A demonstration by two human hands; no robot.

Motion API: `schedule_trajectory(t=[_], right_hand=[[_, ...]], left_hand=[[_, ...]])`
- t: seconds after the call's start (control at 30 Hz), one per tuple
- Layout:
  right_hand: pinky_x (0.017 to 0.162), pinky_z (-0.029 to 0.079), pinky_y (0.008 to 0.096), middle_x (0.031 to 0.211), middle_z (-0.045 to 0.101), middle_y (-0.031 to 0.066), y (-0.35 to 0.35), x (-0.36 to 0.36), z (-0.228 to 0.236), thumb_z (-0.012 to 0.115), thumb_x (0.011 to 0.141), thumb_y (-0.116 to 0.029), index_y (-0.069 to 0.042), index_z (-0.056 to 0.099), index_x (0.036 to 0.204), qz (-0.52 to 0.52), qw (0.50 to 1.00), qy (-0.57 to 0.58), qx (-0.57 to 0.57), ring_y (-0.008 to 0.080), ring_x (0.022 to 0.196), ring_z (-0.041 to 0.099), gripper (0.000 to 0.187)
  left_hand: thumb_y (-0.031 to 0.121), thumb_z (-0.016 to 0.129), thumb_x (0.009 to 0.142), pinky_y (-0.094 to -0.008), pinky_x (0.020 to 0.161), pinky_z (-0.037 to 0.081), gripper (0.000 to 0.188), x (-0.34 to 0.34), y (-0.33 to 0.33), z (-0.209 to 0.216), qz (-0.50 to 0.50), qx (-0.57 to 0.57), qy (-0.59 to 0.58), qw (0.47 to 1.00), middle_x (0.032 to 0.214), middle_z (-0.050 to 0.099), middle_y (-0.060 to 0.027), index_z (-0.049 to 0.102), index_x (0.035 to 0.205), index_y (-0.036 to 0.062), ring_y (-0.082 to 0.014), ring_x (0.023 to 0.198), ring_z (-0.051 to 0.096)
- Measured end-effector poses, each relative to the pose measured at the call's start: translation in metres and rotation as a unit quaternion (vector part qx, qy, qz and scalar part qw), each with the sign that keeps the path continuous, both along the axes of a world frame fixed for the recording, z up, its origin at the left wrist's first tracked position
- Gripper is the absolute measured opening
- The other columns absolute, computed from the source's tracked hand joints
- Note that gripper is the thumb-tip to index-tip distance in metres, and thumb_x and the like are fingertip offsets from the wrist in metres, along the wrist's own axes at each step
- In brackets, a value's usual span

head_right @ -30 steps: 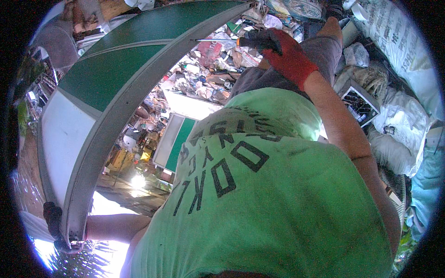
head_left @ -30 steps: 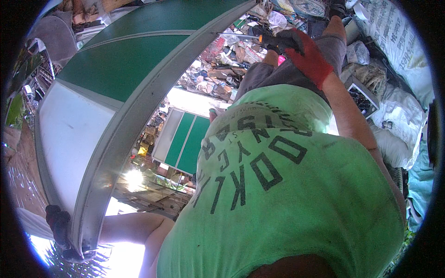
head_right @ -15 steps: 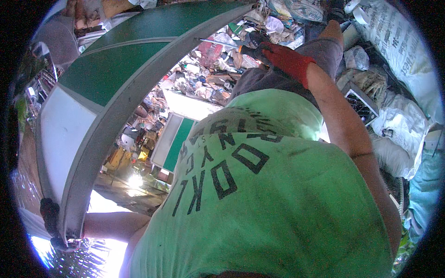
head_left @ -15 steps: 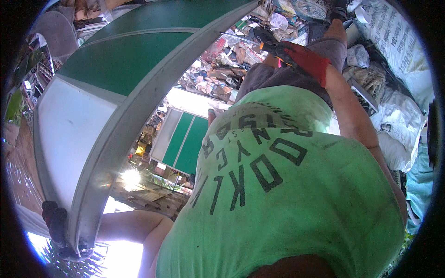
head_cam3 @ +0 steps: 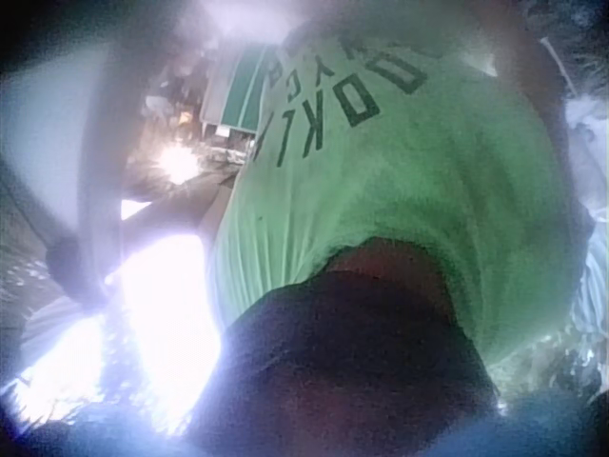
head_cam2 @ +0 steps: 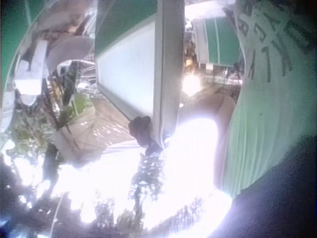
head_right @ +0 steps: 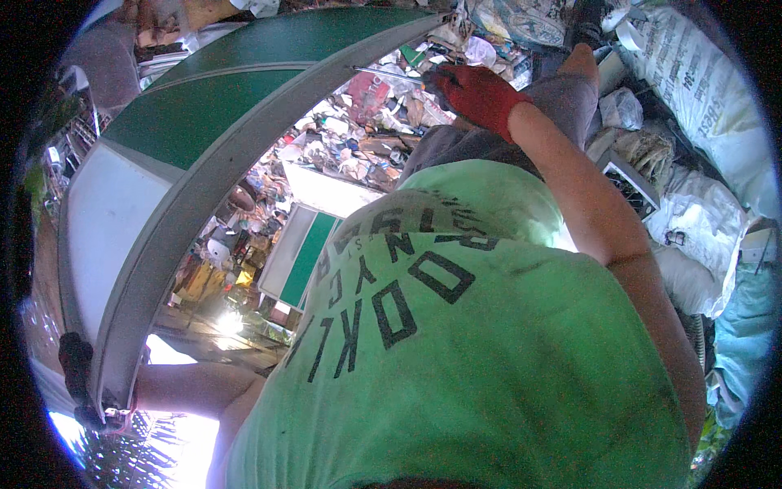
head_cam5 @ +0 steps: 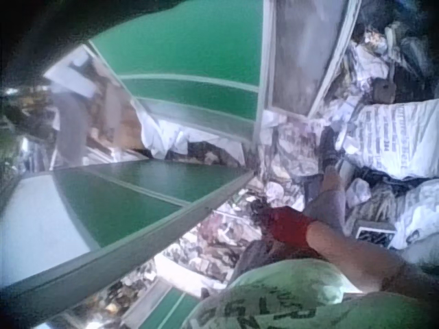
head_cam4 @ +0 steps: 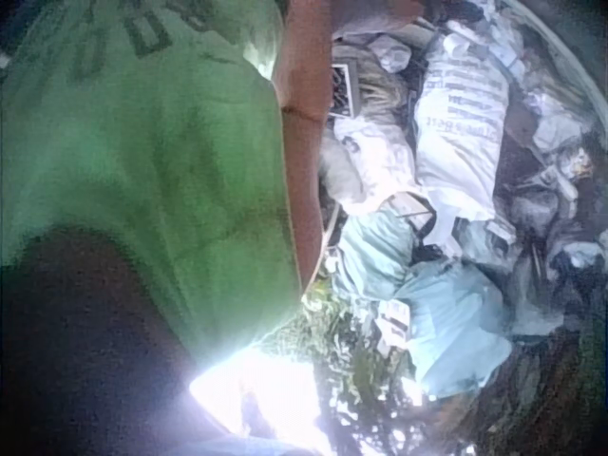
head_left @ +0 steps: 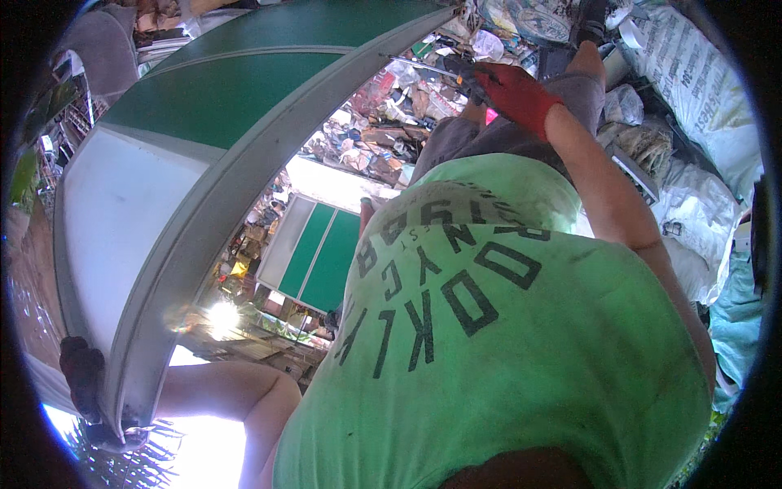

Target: The person uses a screwdriver to remove screws from a green and white metal frame, likely part of a display board or furniture. They then detach and separate the frame components, handling them amidst a cluttered outdoor area filled with debris.

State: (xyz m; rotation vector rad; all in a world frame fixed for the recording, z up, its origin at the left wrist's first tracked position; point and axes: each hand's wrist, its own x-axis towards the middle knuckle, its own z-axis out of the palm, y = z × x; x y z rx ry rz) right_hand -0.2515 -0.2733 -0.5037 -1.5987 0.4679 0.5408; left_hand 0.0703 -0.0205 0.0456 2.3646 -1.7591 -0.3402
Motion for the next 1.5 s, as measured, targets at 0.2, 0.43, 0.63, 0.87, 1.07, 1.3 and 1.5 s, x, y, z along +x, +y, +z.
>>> schedule_trajectory(t=[0.2,0.43,0.63,0.87,1.07,1.3,1.5], right_hand=[[0.096,0.052,0.0464,0.116,0.067,0.0284,-0.013,0.022,0.018,0.066,0.086,-0.038,0.001,0.053,0.135,0.048,0.995,-0.018,-0.081,0.0422,0.108,0.066,0.063],[0.111,0.041,0.0416,0.141,0.055,0.0278,0.005,0.064,0.023,0.061,0.090,-0.040,-0.003,0.042,0.148,0.110,0.993,-0.049,-0.015,0.0397,0.130,0.054,0.071],[0.111,0.042,0.0394,0.140,0.057,0.0233,0.034,0.099,-0.030,0.068,0.086,-0.049,-0.006,0.054,0.140,0.014,1.000,0.010,0.024,0.0370,0.132,0.054,0.071],[0.087,0.054,0.0354,0.110,0.074,0.0133,0.059,0.120,-0.062,0.076,0.086,-0.034,-0.003,0.071,0.117,-0.069,0.995,0.041,-0.058,0.0211,0.097,0.070,0.045],[0.102,0.049,0.0450,0.130,0.062,0.0264,0.056,0.124,-0.017,0.072,0.080,-0.040,-0.002,0.065,0.121,-0.007,0.998,0.051,-0.027,0.0402,0.122,0.060,0.056],[0.102,0.048,0.0497,0.129,0.061,0.0268,0.052,0.116,0.056,0.063,0.086,-0.038,-0.004,0.050,0.135,0.057,0.978,-0.059,-0.194,0.0430,0.118,0.060,0.061],[0.106,0.046,0.0468,0.129,0.062,0.0278,0.054,0.113,0.027,0.063,0.087,-0.041,0.000,0.047,0.140,0.091,0.973,-0.016,-0.211,0.0407,0.124,0.058,0.069]], left_hand=[[0.048,0.037,0.095,-0.0462,0.088,0.052,0.062,-0.003,0.003,-0.003,-0.003,-0.012,0.001,1.000,0.104,0.068,-0.0239,0.065,0.114,-0.0045,-0.0384,0.098,0.066],[0.048,0.037,0.095,-0.0459,0.088,0.052,0.063,-0.004,0.004,-0.004,-0.008,-0.023,0.013,1.000,0.105,0.068,-0.0239,0.066,0.114,-0.0046,-0.0384,0.098,0.066],[0.048,0.037,0.095,-0.0457,0.088,0.052,0.064,0.000,0.003,0.004,-0.023,-0.006,0.041,0.999,0.105,0.068,-0.0239,0.066,0.115,-0.0047,-0.0383,0.099,0.066],[0.045,0.041,0.093,-0.0465,0.090,0.052,0.062,-0.008,-0.011,-0.005,0.037,-0.018,0.032,0.999,0.107,0.068,-0.0240,0.064,0.118,-0.0073,-0.0359,0.100,0.066],[0.032,0.051,0.092,-0.0410,0.083,0.055,0.048,-0.030,-0.021,-0.019,0.050,-0.082,-0.022,0.995,0.106,0.068,-0.0242,0.065,0.112,-0.0089,-0.0322,0.092,0.068],[0.039,0.047,0.094,-0.0373,0.083,0.054,0.052,-0.045,-0.027,-0.030,0.161,-0.119,-0.023,0.979,0.104,0.071,-0.0192,0.066,0.113,-0.0058,-0.0261,0.092,0.069],[0.034,0.041,0.101,-0.0366,0.081,0.056,0.048,-0.036,-0.019,-0.031,0.103,-0.121,0.005,0.987,0.103,0.072,-0.0156,0.066,0.120,-0.0024,-0.0262,0.089,0.070]])
